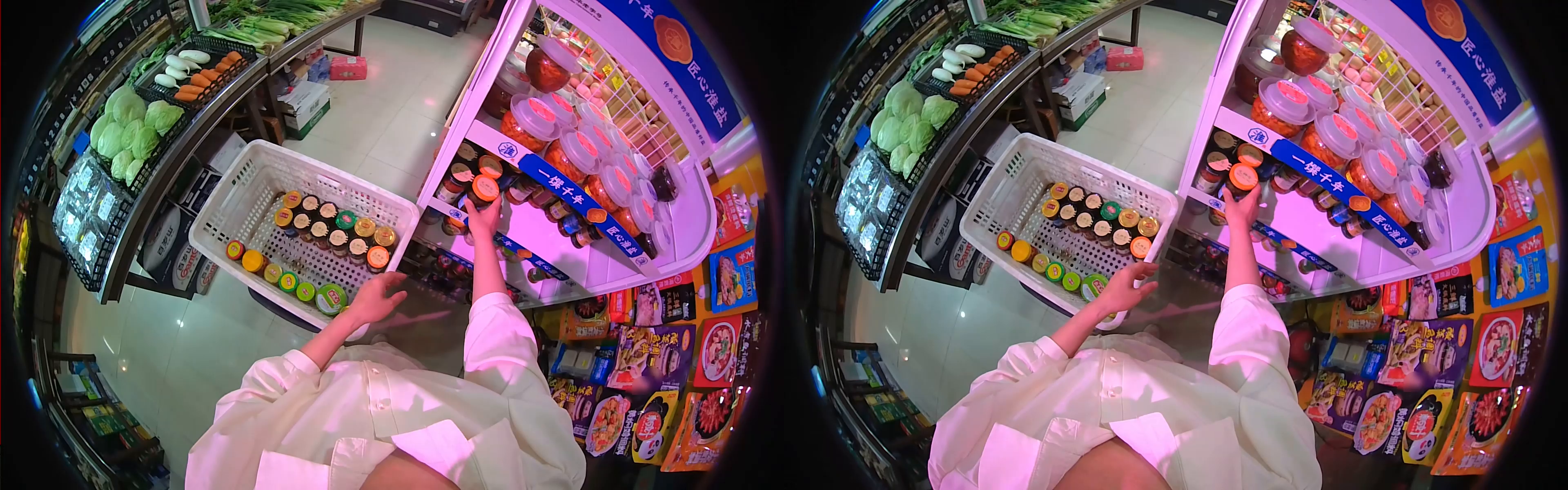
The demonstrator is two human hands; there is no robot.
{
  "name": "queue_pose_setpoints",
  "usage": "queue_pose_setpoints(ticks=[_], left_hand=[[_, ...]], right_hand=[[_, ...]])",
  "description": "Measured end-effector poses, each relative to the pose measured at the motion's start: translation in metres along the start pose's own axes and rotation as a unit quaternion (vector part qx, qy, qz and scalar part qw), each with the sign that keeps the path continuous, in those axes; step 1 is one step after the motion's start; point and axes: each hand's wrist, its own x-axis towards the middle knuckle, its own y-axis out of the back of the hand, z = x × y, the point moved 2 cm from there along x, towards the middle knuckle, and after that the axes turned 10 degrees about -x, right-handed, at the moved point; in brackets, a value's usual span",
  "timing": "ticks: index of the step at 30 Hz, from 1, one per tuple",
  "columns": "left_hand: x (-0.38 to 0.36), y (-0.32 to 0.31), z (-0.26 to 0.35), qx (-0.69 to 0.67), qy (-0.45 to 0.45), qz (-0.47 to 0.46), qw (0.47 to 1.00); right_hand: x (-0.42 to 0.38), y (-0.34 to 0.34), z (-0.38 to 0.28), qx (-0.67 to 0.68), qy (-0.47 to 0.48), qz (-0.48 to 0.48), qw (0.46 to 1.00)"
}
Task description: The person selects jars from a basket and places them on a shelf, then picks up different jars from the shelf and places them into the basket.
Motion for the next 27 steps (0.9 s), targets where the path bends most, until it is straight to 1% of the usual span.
queue_pose_setpoints(ticks=[3,6,8,9,11,13,15,18,19,21,22,23,27], left_hand=[[0.0,0.002,-0.007,-0.008,0.002,0.003,1.0],[-0.003,0.008,-0.013,-0.017,0.012,0.022,1.0],[-0.007,0.014,-0.017,-0.03,0.037,0.039,0.998],[-0.006,0.017,-0.025,-0.033,0.035,0.043,0.998],[-0.004,0.022,-0.046,-0.036,0.034,0.047,0.998],[-0.004,0.029,-0.05,-0.037,0.044,0.048,0.997],[-0.003,0.033,-0.059,-0.036,0.045,0.041,0.997],[0.001,0.034,-0.069,-0.037,0.054,0.028,0.997],[0.003,0.033,-0.072,-0.035,0.055,0.021,0.998],[0.006,0.034,-0.07,-0.03,0.084,0.005,0.996],[0.006,0.034,-0.07,-0.026,0.099,-0.003,0.995],[0.007,0.034,-0.072,-0.033,0.097,-0.007,0.995],[0.005,0.039,-0.076,-0.032,0.091,-0.002,0.995]], right_hand=[[0.015,-0.023,0.028,-0.021,0.031,0.032,0.999],[0.003,-0.024,0.038,0.173,0.004,0.051,0.984],[-0.025,-0.024,0.04,0.26,-0.01,0.056,0.964],[-0.048,-0.025,0.038,0.301,-0.017,0.056,0.952],[-0.111,-0.021,0.011,0.239,0.077,0.031,0.967],[-0.175,-0.022,-0.015,0.314,0.014,-0.142,0.939],[-0.223,-0.021,-0.036,0.27,0.027,-0.233,0.934],[-0.199,-0.019,-0.043,0.286,0.022,-0.159,0.945],[-0.181,-0.021,-0.04,0.299,0.025,-0.114,0.947],[-0.141,-0.026,-0.036,0.289,0.026,-0.059,0.955],[-0.12,-0.031,-0.031,0.259,0.044,-0.047,0.964],[-0.102,-0.036,-0.029,0.245,0.052,-0.031,0.968],[-0.055,-0.058,-0.024,0.18,0.024,-0.012,0.983]])
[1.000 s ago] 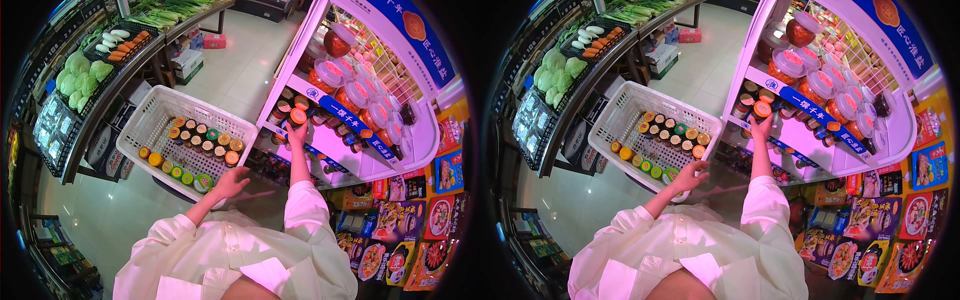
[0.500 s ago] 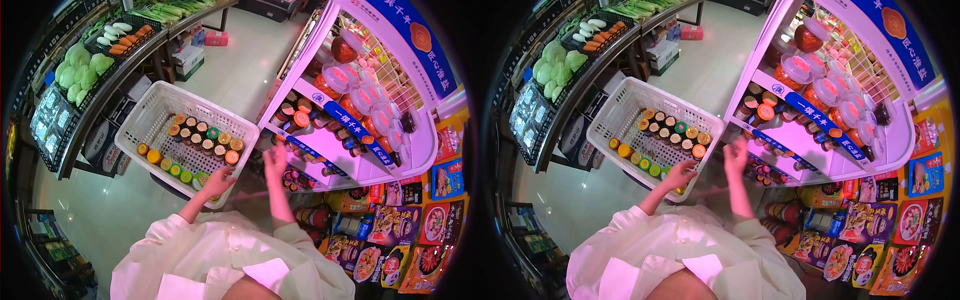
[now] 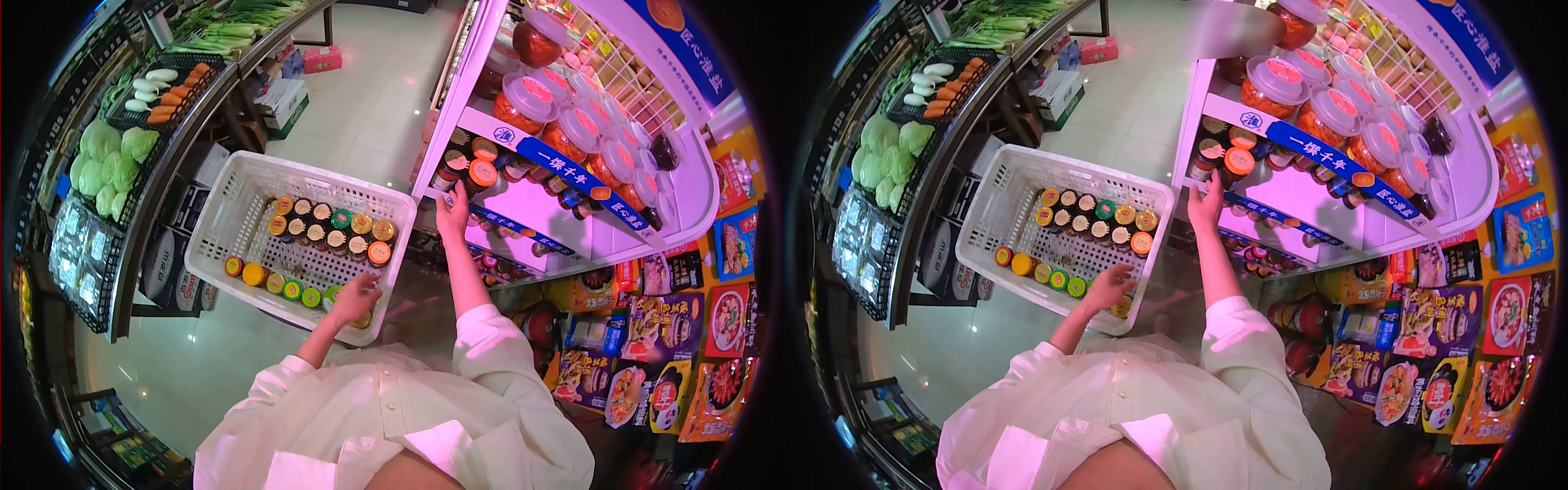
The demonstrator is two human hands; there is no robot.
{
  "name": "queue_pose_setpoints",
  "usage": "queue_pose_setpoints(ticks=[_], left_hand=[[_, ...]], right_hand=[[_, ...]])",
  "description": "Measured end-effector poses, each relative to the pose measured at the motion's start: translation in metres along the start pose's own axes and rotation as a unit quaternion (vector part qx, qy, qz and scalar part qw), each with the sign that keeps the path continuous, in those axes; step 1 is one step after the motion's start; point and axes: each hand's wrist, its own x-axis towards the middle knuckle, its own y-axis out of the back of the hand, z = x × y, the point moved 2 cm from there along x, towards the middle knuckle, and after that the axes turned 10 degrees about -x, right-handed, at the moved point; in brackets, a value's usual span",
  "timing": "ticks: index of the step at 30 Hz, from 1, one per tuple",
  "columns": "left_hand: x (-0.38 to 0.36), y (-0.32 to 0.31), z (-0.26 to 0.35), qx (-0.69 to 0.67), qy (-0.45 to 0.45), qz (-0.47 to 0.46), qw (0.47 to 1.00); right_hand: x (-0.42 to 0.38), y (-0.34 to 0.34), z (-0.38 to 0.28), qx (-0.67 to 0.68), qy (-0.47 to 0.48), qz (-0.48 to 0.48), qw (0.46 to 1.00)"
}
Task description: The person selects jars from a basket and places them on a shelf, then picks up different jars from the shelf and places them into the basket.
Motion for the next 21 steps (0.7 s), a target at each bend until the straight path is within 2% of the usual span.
queue_pose_setpoints(ticks=[4,8,11,14,21], left_hand=[[-0.004,0.01,-0.002,0.02,0.029,0.008,0.999],[-0.005,0.016,-0.006,0.028,0.04,0.008,0.999],[-0.002,0.013,-0.012,0.023,0.034,0.01,0.999],[0.002,0.009,-0.015,0.012,0.036,-0.002,0.999],[0.005,0.003,-0.001,0.008,0.026,-0.018,0.999]], right_hand=[[0.011,-0.016,0.015,-0.025,-0.031,-0.001,0.999],[0.009,-0.02,0.019,-0.047,-0.021,0.011,0.999],[0.007,-0.009,0.003,-0.073,-0.023,-0.003,0.997],[0.011,-0.01,0.021,-0.033,-0.033,-0.04,0.998],[0.015,0.0,0.031,0.035,-0.027,-0.018,0.999]])
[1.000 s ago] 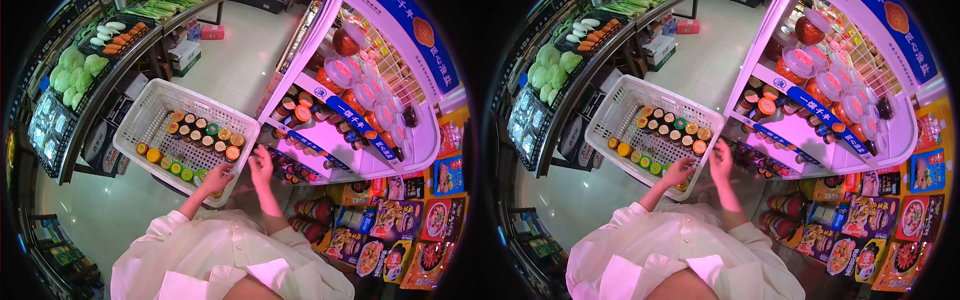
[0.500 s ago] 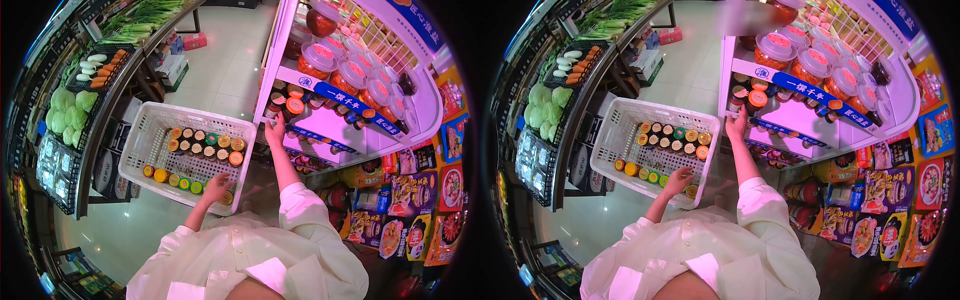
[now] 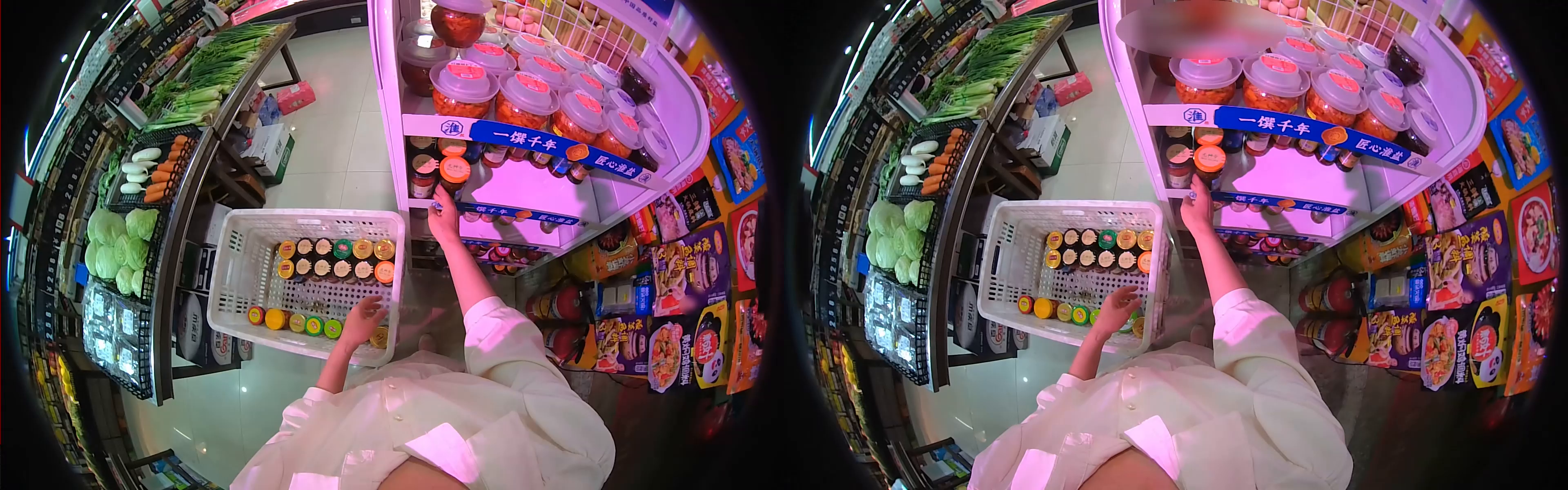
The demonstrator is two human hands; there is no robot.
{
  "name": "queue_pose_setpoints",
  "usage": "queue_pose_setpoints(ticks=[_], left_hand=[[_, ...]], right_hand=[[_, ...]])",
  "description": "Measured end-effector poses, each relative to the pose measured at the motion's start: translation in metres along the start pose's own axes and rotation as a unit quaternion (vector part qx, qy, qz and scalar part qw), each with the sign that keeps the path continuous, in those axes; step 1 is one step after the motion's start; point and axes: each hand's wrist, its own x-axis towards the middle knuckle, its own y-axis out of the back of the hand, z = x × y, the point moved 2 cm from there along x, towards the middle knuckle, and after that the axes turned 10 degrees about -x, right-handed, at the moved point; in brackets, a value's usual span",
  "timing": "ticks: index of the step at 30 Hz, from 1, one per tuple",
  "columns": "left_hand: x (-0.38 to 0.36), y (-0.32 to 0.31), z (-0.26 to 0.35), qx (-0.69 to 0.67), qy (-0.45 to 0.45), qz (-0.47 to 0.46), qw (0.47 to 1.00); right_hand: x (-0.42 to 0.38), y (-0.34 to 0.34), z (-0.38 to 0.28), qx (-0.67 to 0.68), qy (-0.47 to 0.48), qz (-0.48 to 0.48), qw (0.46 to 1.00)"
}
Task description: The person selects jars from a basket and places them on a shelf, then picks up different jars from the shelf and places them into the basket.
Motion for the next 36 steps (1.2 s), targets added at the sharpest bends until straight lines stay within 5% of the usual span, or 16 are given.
queue_pose_setpoints(ticks=[16,19,25,32,36], left_hand=[[-0.007,0.004,-0.012,-0.032,0.0,0.017,0.999],[-0.006,0.0,-0.015,-0.031,0.007,0.008,0.999],[-0.004,-0.003,-0.011,-0.004,0.006,0.004,1.0],[-0.005,-0.001,-0.015,0.011,0.005,0.012,1.0],[-0.012,0.002,-0.013,0.025,0.018,0.026,0.999]], right_hand=[[0.003,0.008,-0.003,-0.062,0.021,0.026,0.998],[0.005,0.011,0.005,0.011,0.003,0.015,1.0],[-0.006,0.058,-0.013,-0.085,-0.007,0.224,0.971],[0.05,0.084,-0.025,0.105,0.03,0.123,0.986],[0.079,0.09,-0.047,0.049,0.004,0.069,0.996]])
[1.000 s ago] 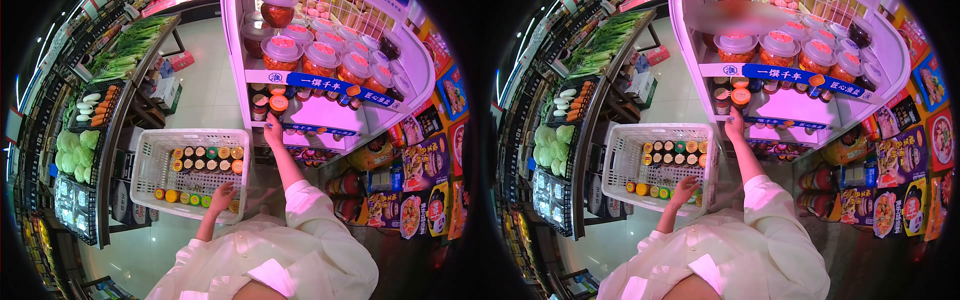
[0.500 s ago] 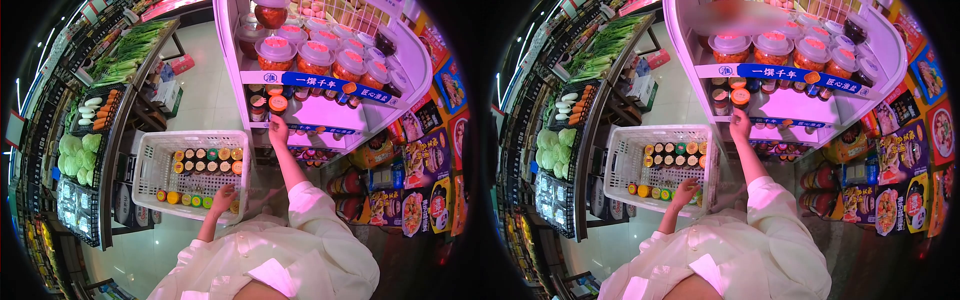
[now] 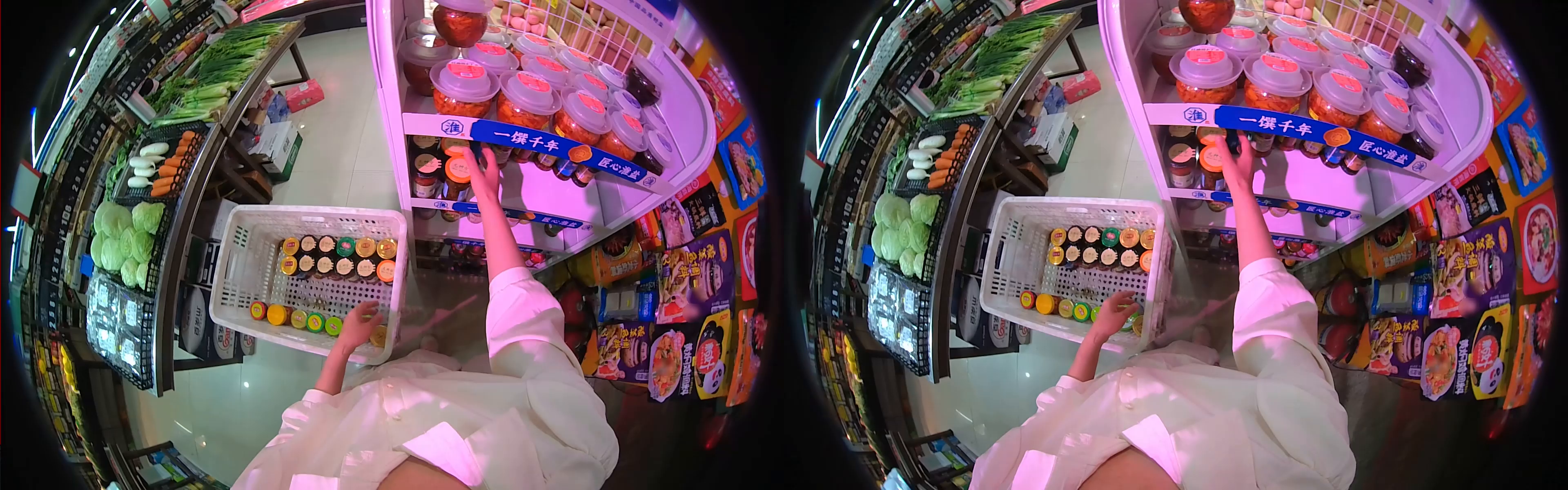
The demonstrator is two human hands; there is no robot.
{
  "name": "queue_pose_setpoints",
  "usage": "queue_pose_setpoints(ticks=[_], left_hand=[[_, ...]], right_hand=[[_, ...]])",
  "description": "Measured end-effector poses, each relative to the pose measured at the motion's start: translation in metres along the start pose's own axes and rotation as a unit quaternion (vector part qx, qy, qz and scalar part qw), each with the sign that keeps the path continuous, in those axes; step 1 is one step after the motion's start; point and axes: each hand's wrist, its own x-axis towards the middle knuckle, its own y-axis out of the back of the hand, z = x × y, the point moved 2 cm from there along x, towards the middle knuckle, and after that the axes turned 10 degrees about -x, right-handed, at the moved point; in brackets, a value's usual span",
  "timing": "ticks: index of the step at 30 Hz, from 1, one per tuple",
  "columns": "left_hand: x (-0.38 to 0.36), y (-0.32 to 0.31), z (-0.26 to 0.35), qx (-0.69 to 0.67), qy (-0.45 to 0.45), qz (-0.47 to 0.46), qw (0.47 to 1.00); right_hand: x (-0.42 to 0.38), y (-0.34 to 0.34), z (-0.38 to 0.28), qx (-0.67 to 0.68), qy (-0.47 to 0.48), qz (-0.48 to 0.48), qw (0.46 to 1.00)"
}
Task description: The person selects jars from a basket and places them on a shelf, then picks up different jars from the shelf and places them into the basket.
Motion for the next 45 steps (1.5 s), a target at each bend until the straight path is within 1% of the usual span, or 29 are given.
queue_pose_setpoints(ticks=[3,4,8,10,13,20,23,26,29,32,35,38,41,42,45], left_hand=[[-0.002,-0.002,-0.004,-0.004,-0.001,0.011,1.0],[-0.001,-0.002,-0.006,-0.007,-0.003,0.013,1.0],[-0.002,-0.004,-0.007,-0.023,-0.006,0.022,0.999],[-0.004,-0.002,-0.007,-0.026,0.002,0.027,0.999],[-0.006,-0.001,-0.01,-0.032,-0.01,0.034,0.999],[-0.012,0.003,-0.003,-0.037,0.003,0.04,0.999],[-0.012,0.004,-0.004,-0.03,-0.002,0.044,0.999],[-0.01,0.004,-0.008,-0.028,-0.004,0.045,0.999],[-0.007,0.004,-0.012,-0.029,-0.009,0.04,0.999],[-0.008,0.003,-0.011,-0.036,-0.006,0.039,0.999],[-0.007,0.004,-0.014,-0.038,-0.005,0.034,0.999],[-0.007,0.004,-0.014,-0.043,0.0,0.027,0.999],[-0.01,0.004,-0.009,-0.049,-0.001,0.024,0.998],[-0.01,0.004,-0.009,-0.047,-0.004,0.023,0.999],[-0.009,0.001,-0.008,-0.043,-0.006,0.017,0.999]], right_hand=[[0.012,-0.011,-0.015,-0.096,0.016,-0.013,0.995],[0.02,-0.017,-0.014,-0.127,0.057,-0.026,0.99],[0.046,-0.033,0.017,-0.216,-0.01,-0.069,0.974],[0.049,-0.037,0.013,-0.255,-0.03,-0.073,0.964],[0.045,-0.031,-0.002,-0.317,-0.078,-0.096,0.94],[0.026,-0.031,-0.027,-0.315,-0.116,-0.042,0.941],[0.023,-0.032,-0.026,-0.307,-0.103,-0.013,0.946],[0.019,-0.032,-0.03,-0.311,-0.129,-0.011,0.941],[0.017,-0.034,-0.032,-0.304,-0.148,0.016,0.941],[0.013,-0.034,-0.036,-0.32,-0.149,0.02,0.935],[0.02,-0.034,-0.024,-0.313,-0.117,0.013,0.942],[0.015,-0.026,-0.02,-0.199,-0.029,0.029,0.979],[-0.006,-0.024,0.002,-0.153,-0.008,0.064,0.986],[-0.015,-0.023,0.004,-0.135,-0.003,0.027,0.99],[-0.034,-0.024,0.007,-0.224,0.027,0.029,0.974]])
